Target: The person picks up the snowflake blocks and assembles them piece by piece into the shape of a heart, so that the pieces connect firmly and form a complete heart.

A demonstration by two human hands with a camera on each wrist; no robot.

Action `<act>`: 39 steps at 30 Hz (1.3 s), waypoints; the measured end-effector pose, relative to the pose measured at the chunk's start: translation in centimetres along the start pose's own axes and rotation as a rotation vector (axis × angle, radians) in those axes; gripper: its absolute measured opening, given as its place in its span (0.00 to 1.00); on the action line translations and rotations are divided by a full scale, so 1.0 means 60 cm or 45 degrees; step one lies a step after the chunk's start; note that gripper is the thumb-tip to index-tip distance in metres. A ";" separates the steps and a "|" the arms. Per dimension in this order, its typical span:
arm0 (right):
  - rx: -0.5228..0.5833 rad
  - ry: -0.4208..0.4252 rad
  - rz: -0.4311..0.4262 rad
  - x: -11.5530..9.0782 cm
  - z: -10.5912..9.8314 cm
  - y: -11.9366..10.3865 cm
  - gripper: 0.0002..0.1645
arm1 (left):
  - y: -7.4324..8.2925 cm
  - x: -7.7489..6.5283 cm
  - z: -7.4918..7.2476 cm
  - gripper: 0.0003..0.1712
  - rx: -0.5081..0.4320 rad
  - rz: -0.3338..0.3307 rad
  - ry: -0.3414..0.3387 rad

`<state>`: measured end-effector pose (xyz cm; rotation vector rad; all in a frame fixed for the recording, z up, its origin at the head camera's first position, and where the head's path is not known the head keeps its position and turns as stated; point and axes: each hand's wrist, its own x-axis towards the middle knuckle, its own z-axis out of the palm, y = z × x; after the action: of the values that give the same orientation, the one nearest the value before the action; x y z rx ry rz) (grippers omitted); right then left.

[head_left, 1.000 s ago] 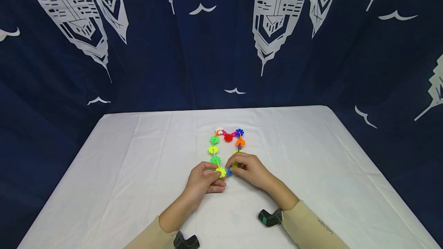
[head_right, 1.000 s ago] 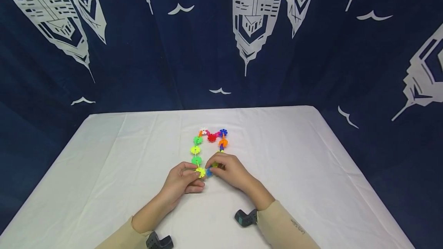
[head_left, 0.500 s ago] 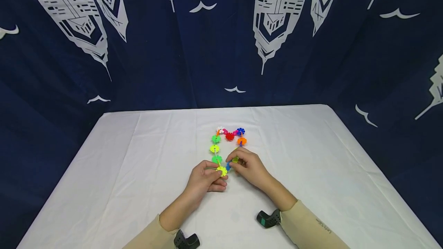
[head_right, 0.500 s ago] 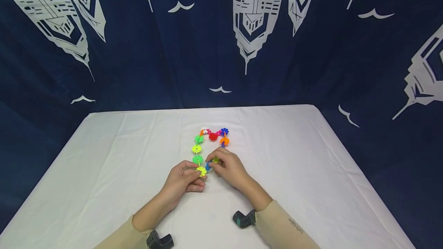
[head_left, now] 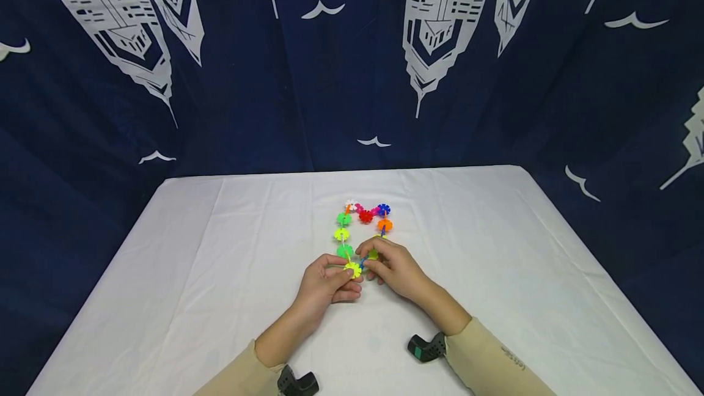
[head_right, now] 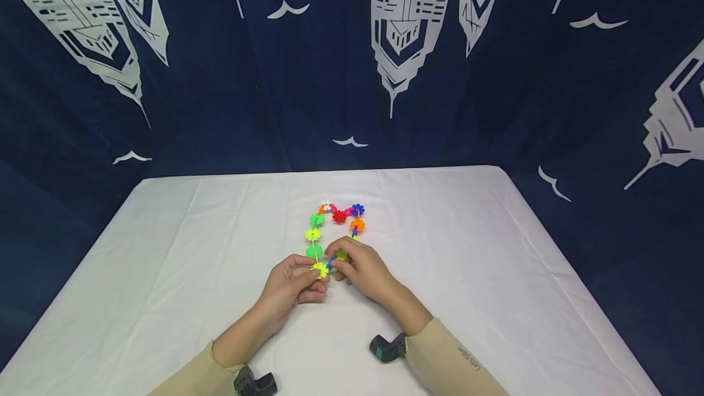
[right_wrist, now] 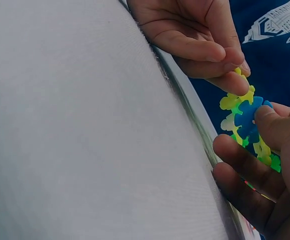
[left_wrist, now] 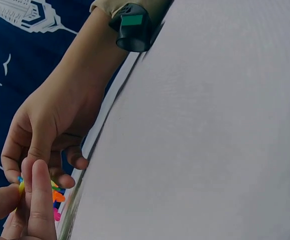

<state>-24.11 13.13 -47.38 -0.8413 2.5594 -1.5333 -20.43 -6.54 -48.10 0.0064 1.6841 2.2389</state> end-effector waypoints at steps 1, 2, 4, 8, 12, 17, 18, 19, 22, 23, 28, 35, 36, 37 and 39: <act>-0.006 0.001 -0.012 0.001 0.000 0.001 0.05 | -0.001 0.000 0.001 0.19 -0.008 0.000 0.005; -0.012 0.004 -0.022 0.001 0.000 0.001 0.05 | -0.001 0.000 0.001 0.19 -0.016 0.001 0.012; -0.027 0.013 -0.042 0.002 0.001 0.002 0.05 | -0.003 0.000 0.003 0.19 -0.030 0.002 0.024; -0.045 0.032 -0.065 0.003 0.001 0.002 0.04 | -0.005 -0.001 0.004 0.18 -0.041 0.013 0.033; -0.018 0.057 -0.056 0.003 0.004 0.004 0.03 | -0.006 -0.001 0.005 0.18 -0.031 0.021 0.036; 0.067 0.036 -0.002 0.002 0.003 0.001 0.01 | -0.007 -0.001 0.006 0.18 -0.021 0.018 0.055; 0.081 0.025 0.016 0.002 0.003 0.001 0.01 | -0.007 -0.002 0.007 0.18 -0.016 0.016 0.062; 0.091 0.014 0.034 0.002 0.002 0.001 0.02 | -0.007 -0.002 0.007 0.18 -0.011 0.015 0.070; 0.104 -0.019 0.079 0.002 -0.001 0.001 0.04 | -0.006 -0.002 0.009 0.18 0.009 0.012 0.088; 0.102 -0.028 0.087 0.002 -0.001 0.002 0.04 | -0.006 -0.003 0.009 0.18 0.014 0.008 0.091; 0.087 -0.051 0.114 0.001 -0.001 0.001 0.02 | -0.005 -0.004 0.009 0.18 0.026 -0.003 0.084; 0.122 -0.013 0.118 0.000 0.004 -0.003 0.05 | -0.005 -0.002 0.009 0.18 0.021 0.002 0.082; 0.131 -0.006 0.121 0.000 0.005 -0.003 0.05 | -0.005 -0.002 0.008 0.18 0.019 0.001 0.084; 0.143 0.000 0.124 0.000 0.007 -0.003 0.05 | -0.005 -0.002 0.008 0.18 0.017 0.000 0.086; 0.168 0.007 0.127 0.000 0.010 -0.001 0.05 | -0.004 -0.003 0.009 0.18 0.014 0.010 0.088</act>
<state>-23.90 12.64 -47.62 -0.6853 2.4312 -1.6539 -20.11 -6.04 -48.16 -0.0624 1.7344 2.2595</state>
